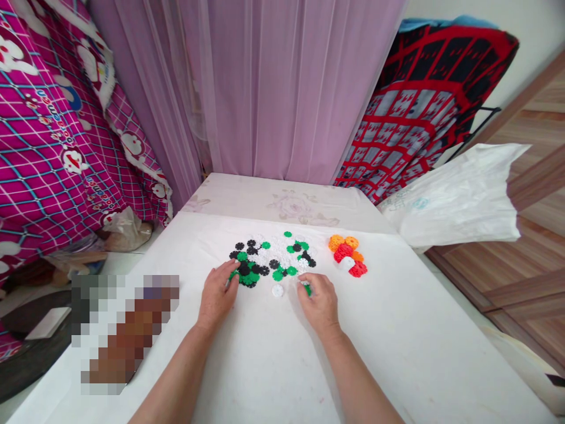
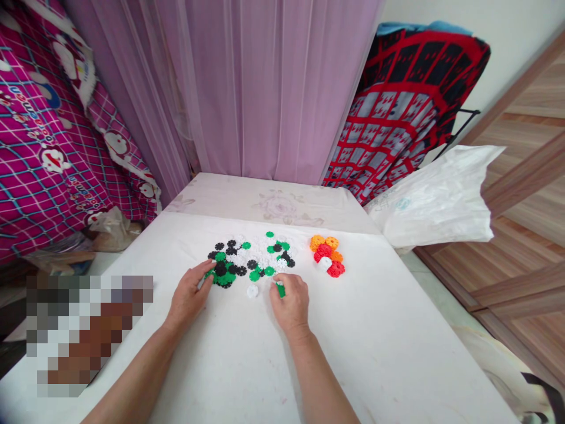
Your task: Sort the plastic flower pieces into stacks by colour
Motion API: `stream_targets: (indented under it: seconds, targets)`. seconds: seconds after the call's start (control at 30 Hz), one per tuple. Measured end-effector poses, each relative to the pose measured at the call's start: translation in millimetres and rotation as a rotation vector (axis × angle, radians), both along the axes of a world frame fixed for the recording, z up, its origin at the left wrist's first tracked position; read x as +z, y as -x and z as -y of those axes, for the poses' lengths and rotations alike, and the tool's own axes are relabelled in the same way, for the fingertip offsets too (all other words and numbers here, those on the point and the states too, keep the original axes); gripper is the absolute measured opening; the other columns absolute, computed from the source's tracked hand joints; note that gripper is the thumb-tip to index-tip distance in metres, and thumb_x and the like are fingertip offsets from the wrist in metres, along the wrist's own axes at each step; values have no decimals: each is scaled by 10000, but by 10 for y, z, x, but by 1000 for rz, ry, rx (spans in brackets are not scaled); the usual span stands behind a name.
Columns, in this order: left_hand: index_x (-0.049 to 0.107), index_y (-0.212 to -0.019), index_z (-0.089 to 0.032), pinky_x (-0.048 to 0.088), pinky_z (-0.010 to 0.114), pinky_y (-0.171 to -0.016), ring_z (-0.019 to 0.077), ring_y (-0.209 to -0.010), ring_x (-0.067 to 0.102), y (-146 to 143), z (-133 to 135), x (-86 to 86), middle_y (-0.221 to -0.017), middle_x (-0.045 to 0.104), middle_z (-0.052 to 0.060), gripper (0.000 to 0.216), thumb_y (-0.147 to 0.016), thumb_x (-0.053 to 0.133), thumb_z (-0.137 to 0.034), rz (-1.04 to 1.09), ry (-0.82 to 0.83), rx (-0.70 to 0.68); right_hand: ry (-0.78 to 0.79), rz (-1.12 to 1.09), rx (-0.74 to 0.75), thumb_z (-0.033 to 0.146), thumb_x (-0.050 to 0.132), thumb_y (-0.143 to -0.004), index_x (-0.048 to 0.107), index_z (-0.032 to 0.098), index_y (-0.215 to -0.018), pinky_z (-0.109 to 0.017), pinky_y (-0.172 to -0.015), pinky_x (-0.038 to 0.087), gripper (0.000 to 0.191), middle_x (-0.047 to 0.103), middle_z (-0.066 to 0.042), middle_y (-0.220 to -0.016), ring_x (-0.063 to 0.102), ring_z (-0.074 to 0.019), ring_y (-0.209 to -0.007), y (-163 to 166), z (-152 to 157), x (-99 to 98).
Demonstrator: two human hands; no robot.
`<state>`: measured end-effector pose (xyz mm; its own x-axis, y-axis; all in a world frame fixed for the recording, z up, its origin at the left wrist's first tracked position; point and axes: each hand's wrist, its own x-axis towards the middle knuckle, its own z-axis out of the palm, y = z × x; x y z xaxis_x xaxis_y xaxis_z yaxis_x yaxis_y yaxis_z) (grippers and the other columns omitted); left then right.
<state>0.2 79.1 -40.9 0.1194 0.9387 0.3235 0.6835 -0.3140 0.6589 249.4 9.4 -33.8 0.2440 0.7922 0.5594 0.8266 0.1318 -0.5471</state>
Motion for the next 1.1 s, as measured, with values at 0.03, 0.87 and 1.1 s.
stream_targets:
  seconds: [0.03,0.87,1.1]
  targets:
    - [666,-1148,-275,315,549,-1128,250,-1250,564,0,0,0,-1313,642,69,356,-886,436,-344,-3,4,-1,8,-31,-54,268,523,-811,636,226,-852,-340,-791,439,127,693,-29,-830,615,-204,-829,-104,-2,-19]
    - [666,-1155,-278,298,552,-1136,259,-1254,563,4,-7,0,-1329,630,69,361,-890,433,-354,-16,21,0,71,116,-136,263,577,-783,631,208,-936,-343,-779,423,172,711,-35,-871,622,-215,-826,-107,-72,-22]
    - [658,-1168,-278,311,541,-1133,249,-1249,567,1,4,-7,-1328,632,65,359,-887,443,-343,-15,12,8,78,121,140,169,600,-735,613,241,-946,-331,-808,442,223,704,-21,-920,618,-203,-870,286,-12,68]
